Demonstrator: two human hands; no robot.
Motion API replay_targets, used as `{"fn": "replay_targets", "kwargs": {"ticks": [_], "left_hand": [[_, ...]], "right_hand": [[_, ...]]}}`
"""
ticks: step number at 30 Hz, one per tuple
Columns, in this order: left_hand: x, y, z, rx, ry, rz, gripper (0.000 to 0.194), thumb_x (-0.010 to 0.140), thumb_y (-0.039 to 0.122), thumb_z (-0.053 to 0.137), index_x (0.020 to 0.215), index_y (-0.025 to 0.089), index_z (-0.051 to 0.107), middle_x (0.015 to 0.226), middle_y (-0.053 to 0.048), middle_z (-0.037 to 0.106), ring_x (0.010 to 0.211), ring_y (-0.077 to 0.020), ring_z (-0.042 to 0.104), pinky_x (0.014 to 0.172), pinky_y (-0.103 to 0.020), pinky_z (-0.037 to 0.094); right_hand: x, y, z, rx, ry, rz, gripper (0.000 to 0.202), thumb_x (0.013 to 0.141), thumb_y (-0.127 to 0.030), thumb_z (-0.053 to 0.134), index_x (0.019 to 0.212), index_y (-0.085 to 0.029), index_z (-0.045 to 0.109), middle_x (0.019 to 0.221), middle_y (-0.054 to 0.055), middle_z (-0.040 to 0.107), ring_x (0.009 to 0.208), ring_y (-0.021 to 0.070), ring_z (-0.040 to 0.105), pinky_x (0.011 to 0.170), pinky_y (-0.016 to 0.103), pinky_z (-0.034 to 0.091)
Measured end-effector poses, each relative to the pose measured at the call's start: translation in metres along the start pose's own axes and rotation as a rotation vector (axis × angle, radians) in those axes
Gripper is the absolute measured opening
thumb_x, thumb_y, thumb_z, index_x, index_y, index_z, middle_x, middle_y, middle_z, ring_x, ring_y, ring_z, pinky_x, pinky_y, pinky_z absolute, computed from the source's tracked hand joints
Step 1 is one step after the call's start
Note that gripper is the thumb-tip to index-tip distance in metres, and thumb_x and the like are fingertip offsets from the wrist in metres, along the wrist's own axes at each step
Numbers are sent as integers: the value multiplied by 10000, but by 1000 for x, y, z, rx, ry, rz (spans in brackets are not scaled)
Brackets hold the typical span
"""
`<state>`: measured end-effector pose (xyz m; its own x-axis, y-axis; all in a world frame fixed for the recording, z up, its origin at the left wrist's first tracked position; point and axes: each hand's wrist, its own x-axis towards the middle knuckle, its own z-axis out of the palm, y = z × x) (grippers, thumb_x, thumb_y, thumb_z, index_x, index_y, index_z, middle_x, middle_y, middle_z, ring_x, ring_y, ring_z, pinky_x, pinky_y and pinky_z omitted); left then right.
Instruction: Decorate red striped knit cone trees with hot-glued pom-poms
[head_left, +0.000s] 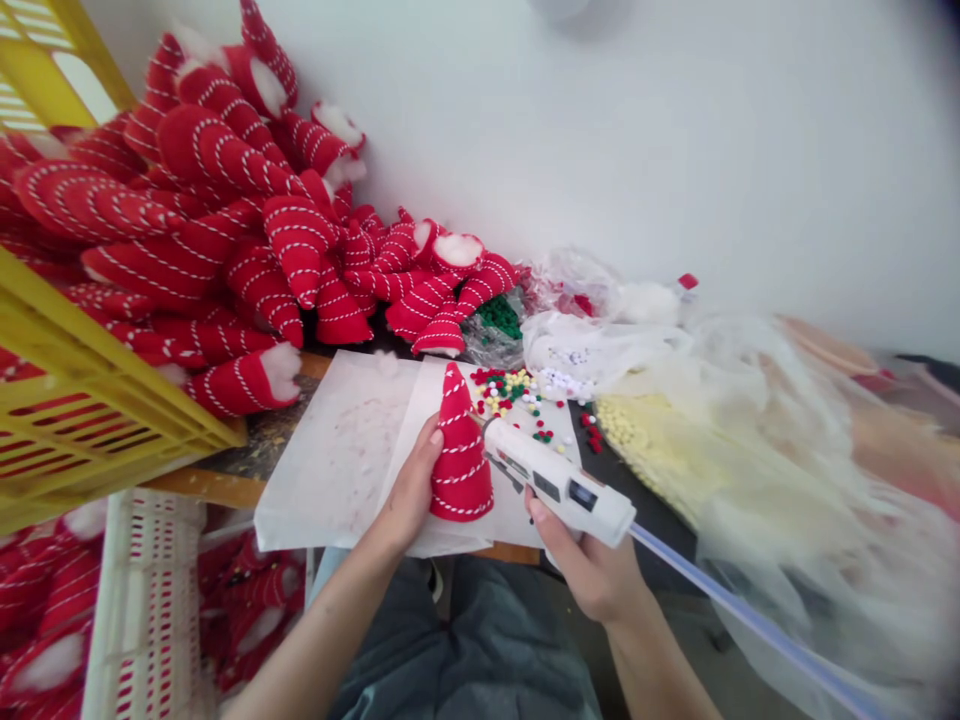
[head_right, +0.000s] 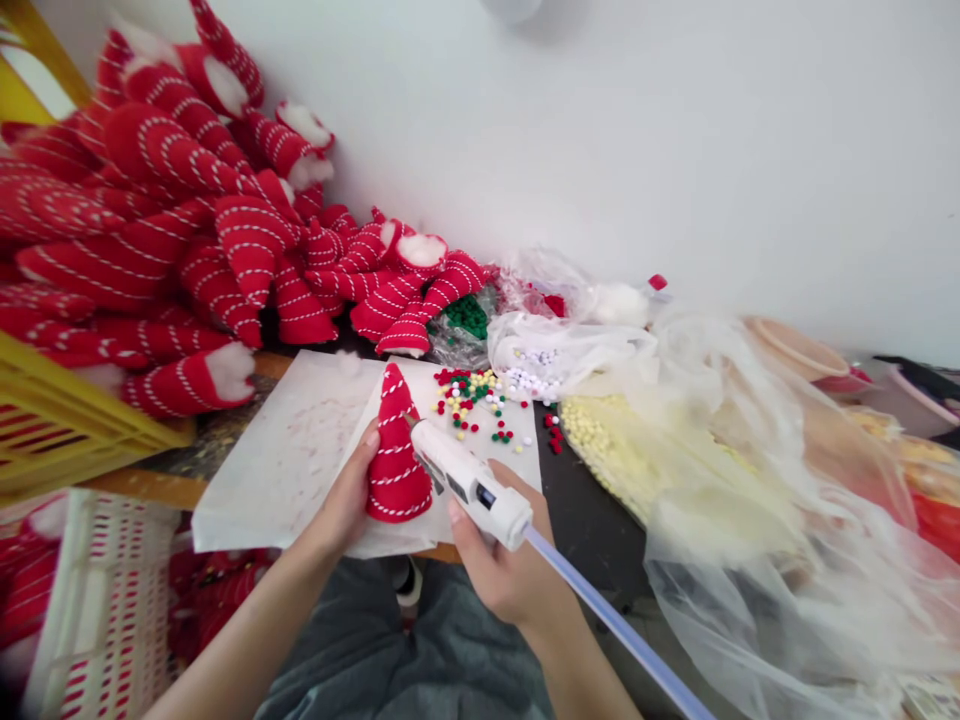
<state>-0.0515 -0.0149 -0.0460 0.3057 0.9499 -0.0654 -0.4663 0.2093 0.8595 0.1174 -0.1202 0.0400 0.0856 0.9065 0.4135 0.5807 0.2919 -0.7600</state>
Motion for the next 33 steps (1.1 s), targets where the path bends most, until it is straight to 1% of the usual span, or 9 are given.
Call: {"fn": "replay_targets", "kwargs": {"ticks": [7,11,13,16,18,19,23,29,33], "left_hand": [[1,-2,0,-5,13,7,546,956,590,605,1370,239,656,1361,-85,717,1312,-313,623,1152,-426,437],[1,-2,1,-8,15,-1,566,959,589,602,1398,233,636,1368,-89,714,1315,-318,621,1145,-429,443],[0,-2,1,-5,11,-1,570,964,586,596,1409,231,625,1377,-91,708,1314,-319,622,1146,-432,441],[0,-2,0,2,-6,-7,568,973,590,577,1417,239,615,1386,-94,702,1305,-322,627,1131,-442,455],[-1,-2,0,25,-10,3,561,975,587,572,1416,243,614,1393,-93,697,1313,-321,621,1139,-445,446],[-1,-1,0,41,-10,11,562,974,585,572,1417,243,613,1394,-94,696,1318,-321,617,1147,-447,438],[-1,0,0,83,-30,14,602,967,600,562,1443,233,594,1383,-110,699,1312,-334,616,1140,-463,441],[-1,0,-1,126,-47,27,607,973,611,536,1444,232,587,1429,-111,671,1338,-330,593,1145,-454,432],[-3,3,2,100,-25,26,585,962,597,566,1418,234,612,1387,-111,697,1319,-329,609,1143,-449,433]], "right_hand": [[-1,3,1,-20,10,-8,129,974,-277,587,904,-218,678,843,57,710,751,210,691,685,312,559],[0,2,-4,76,-98,20,123,975,-267,589,906,-220,679,801,34,680,639,169,642,595,283,536],[1,1,-5,116,-133,-3,113,969,-254,592,918,-224,689,806,34,679,644,171,649,593,282,550],[5,0,-6,114,-20,-62,119,968,-251,592,945,-230,707,859,57,703,721,200,687,671,316,596],[9,1,-5,120,48,-40,133,981,-282,589,962,-228,709,857,63,713,733,209,698,697,331,611],[12,1,-5,124,53,-20,144,987,-304,589,965,-226,708,846,63,715,738,213,703,706,338,617],[22,-1,-4,109,-34,4,210,1002,-368,575,932,-212,696,812,66,717,736,220,703,711,349,615],[28,-4,2,67,31,-22,201,989,-358,577,915,-205,683,851,76,711,807,232,697,720,336,585],[29,-3,3,63,18,-21,178,985,-339,581,923,-208,685,833,64,713,771,218,690,710,325,582]]}}
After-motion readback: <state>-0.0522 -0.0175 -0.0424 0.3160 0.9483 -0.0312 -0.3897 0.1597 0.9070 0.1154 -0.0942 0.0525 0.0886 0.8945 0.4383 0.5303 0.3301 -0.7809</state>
